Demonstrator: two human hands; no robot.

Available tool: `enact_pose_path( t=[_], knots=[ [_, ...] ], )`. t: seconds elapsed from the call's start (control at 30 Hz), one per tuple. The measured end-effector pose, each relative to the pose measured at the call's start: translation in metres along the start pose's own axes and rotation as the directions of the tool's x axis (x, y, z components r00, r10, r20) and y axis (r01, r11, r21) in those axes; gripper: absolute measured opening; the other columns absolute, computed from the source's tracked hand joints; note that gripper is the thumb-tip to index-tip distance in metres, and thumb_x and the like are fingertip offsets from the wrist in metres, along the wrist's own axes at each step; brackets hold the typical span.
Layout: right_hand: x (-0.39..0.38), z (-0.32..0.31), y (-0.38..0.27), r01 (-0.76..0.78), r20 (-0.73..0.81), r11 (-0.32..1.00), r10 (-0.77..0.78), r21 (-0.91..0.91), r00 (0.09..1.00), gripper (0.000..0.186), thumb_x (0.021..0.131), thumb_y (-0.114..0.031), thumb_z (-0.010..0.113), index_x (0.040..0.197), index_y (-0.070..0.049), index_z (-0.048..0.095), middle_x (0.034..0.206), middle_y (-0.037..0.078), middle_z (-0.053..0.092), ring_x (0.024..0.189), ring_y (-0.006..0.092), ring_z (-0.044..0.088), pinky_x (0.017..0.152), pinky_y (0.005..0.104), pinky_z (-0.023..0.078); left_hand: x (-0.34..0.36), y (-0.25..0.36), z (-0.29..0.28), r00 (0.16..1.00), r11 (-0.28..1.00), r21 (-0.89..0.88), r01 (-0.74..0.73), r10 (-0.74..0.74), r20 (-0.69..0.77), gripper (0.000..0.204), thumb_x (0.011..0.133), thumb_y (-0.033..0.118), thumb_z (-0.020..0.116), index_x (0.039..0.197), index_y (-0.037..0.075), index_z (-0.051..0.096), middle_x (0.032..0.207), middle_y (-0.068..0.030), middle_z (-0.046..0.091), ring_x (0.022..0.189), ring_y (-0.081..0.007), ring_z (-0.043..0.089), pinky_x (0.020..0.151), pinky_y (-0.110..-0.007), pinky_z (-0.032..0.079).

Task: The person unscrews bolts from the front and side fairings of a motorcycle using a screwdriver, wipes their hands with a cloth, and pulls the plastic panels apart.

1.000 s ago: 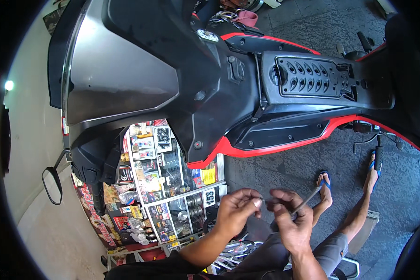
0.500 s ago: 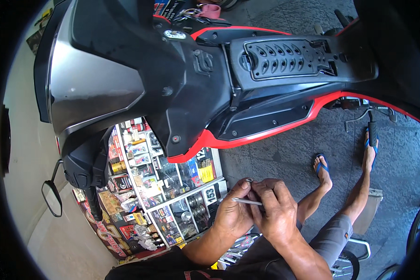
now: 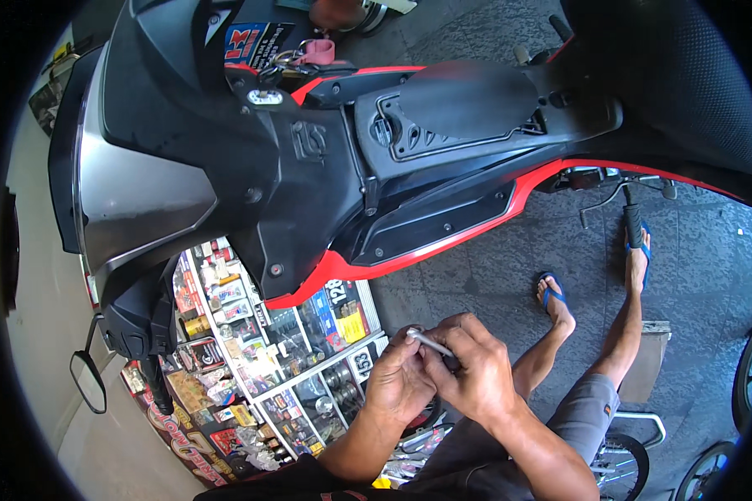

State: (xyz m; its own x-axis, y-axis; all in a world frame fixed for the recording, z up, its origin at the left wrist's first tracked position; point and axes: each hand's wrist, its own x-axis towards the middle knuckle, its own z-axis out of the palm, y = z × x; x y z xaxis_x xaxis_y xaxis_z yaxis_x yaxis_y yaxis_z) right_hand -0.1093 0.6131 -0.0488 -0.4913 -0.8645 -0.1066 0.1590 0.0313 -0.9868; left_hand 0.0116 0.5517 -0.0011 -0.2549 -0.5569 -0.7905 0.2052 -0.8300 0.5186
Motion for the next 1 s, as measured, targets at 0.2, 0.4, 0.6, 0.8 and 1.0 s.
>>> enact_pose_path(
  t=[0.2,0.4,0.6,0.8,1.0],
  knots=[
    [0.002,-0.009,-0.003,-0.09,0.002,0.986,0.091,0.141,0.996,0.018,0.078,-0.004,0.073,0.095,0.002,0.07,0.086,0.015,0.066,0.076,0.0261,0.067,0.067,0.0335,0.053,0.006,0.006,-0.003,0.993,0.978,0.194,-0.07,0.051,0.105,0.015,0.096,0.006,0.053,0.108,-0.001,0.061,0.105,-0.0125,0.067,0.098,-0.0197,0.064,0.089,-0.036,0.052],
    [0.011,-0.028,-0.001,-0.182,0.106,0.963,0.164,0.197,0.981,0.013,0.08,-0.005,0.071,0.091,0.002,0.069,0.079,0.013,0.064,0.07,0.0223,0.064,0.06,0.0328,0.048,0.009,0.008,-0.001,0.987,0.934,0.352,-0.063,0.006,0.16,0.016,0.096,0.005,0.057,0.11,-0.002,0.061,0.103,-0.0102,0.066,0.093,-0.0165,0.063,0.082,-0.032,0.05],
    [0.018,-0.048,-0.016,-0.253,-0.07,0.965,0.258,0.071,0.964,0.014,0.084,-0.013,0.067,0.09,0.0,0.063,0.076,0.014,0.063,0.064,0.0231,0.062,0.06,0.0343,0.048,0.008,0.001,0.021,0.997,0.916,0.393,-0.077,0.073,0.024,0.02,0.09,0.002,0.062,0.109,-0.003,0.06,0.094,-0.0106,0.065,0.082,-0.0181,0.062,0.073,-0.032,0.051],
    [0.037,-0.146,-0.066,-0.2,-0.397,0.979,0.164,-0.05,0.903,0.011,0.083,-0.009,0.071,0.09,-0.003,0.066,0.076,0.004,0.064,0.069,0.0144,0.059,0.065,0.0307,0.049,0.006,-0.007,0.042,0.987,0.939,0.319,-0.128,0.089,0.134,0.007,0.09,0.003,0.061,0.096,-0.001,0.06,0.081,-0.0102,0.061,0.071,-0.0184,0.059,0.066,-0.033,0.051],
    [0.071,-0.268,-0.129,-0.151,-0.678,0.93,-0.127,-0.336,0.724,0.013,0.088,-0.01,0.068,0.095,0.0,0.068,0.074,0.005,0.066,0.067,0.0086,0.06,0.061,0.0267,0.048,-0.006,-0.011,0.08,0.971,0.934,0.302,-0.191,0.135,0.196,0.007,0.091,0.009,0.063,0.093,0.003,0.06,0.077,-0.0078,0.06,0.069,-0.0161,0.057,0.062,-0.03,0.049]
  ],
)
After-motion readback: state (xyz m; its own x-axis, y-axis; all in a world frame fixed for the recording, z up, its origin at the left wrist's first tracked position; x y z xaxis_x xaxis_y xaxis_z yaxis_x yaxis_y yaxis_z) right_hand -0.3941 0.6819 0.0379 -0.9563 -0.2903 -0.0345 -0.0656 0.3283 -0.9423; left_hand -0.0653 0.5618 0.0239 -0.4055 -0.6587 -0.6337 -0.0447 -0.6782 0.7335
